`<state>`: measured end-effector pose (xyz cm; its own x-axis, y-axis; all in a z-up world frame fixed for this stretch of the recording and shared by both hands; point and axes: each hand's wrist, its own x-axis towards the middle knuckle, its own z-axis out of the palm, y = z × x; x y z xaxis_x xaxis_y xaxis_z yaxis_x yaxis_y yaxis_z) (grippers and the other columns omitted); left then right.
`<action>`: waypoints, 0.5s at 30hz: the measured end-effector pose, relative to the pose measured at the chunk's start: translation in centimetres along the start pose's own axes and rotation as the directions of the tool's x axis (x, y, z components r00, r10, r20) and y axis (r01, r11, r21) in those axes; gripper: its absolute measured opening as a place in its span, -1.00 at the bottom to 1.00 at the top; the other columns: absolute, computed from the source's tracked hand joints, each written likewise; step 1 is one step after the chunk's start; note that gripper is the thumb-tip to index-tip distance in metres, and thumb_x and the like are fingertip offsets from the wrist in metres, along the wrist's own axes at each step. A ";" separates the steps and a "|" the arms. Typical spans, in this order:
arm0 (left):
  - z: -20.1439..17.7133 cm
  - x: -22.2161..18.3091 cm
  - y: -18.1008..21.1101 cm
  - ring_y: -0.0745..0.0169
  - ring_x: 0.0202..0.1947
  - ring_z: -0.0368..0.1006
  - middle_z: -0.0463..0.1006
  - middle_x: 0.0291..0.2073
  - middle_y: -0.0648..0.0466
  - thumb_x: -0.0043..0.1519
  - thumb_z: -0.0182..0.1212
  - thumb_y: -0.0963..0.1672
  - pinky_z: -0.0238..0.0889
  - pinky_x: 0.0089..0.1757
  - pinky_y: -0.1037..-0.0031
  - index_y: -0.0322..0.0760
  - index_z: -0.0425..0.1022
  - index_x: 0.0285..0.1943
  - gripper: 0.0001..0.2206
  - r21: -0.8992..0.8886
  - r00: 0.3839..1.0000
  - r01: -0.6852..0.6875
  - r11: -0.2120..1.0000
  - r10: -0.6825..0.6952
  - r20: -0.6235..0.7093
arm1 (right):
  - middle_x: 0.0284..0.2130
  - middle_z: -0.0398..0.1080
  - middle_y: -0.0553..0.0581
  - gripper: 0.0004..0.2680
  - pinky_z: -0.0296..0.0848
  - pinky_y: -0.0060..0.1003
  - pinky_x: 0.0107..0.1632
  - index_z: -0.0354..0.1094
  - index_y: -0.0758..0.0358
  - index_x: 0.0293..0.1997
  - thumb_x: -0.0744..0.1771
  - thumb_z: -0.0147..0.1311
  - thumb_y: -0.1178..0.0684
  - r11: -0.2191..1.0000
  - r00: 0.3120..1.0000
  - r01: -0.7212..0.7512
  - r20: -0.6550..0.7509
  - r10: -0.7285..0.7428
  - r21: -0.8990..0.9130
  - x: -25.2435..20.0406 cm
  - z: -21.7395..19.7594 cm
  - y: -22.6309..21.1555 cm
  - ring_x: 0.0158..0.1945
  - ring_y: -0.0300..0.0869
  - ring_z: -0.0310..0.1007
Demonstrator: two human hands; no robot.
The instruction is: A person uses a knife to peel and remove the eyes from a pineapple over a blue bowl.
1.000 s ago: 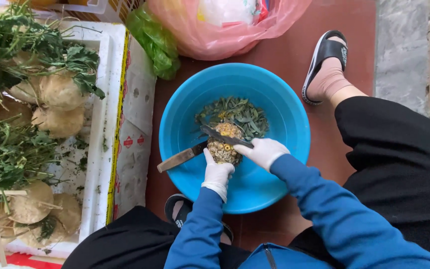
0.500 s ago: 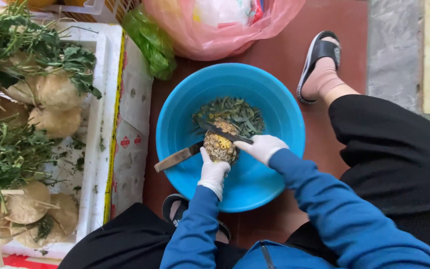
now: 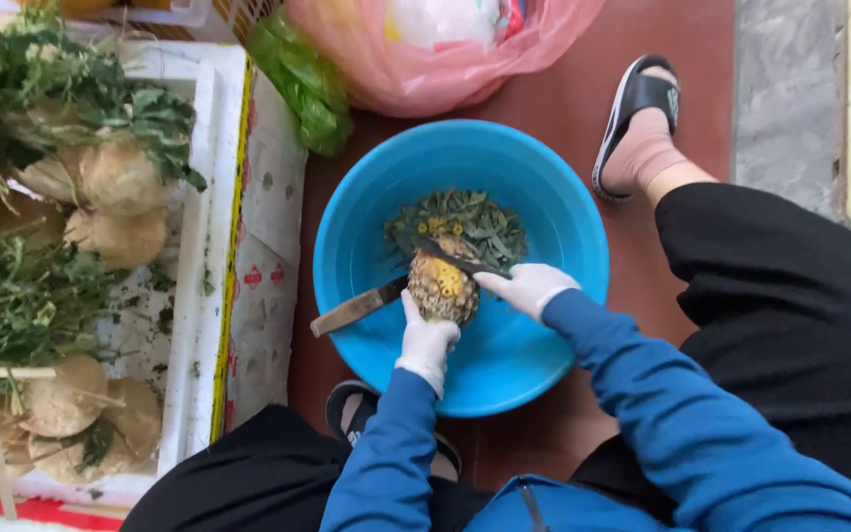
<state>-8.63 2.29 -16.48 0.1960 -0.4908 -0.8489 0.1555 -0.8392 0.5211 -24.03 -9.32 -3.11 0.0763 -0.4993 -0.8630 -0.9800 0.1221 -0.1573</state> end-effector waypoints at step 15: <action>-0.6 0.3 0.0 0.14 -0.71 0.36 0.42 -0.67 -0.09 -0.11 0.17 -0.29 0.09 -0.59 0.53 0.23 -0.19 0.67 0.07 0.029 0.999 0.046 0.999 -0.046 -0.006 | -0.35 0.52 0.37 -0.24 0.39 -0.01 0.17 0.45 0.46 0.03 0.32 -0.38 -0.65 0.991 0.998 0.002 0.056 -0.009 0.134 1.8 -0.6 -2.1 -0.11 0.12 0.55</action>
<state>-7.97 2.26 -16.63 0.1948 -0.4502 -0.8714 0.1362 -0.8674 0.4786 -21.96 -10.99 -4.10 0.0952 -0.4520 -0.8869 -0.9464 0.2351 -0.2214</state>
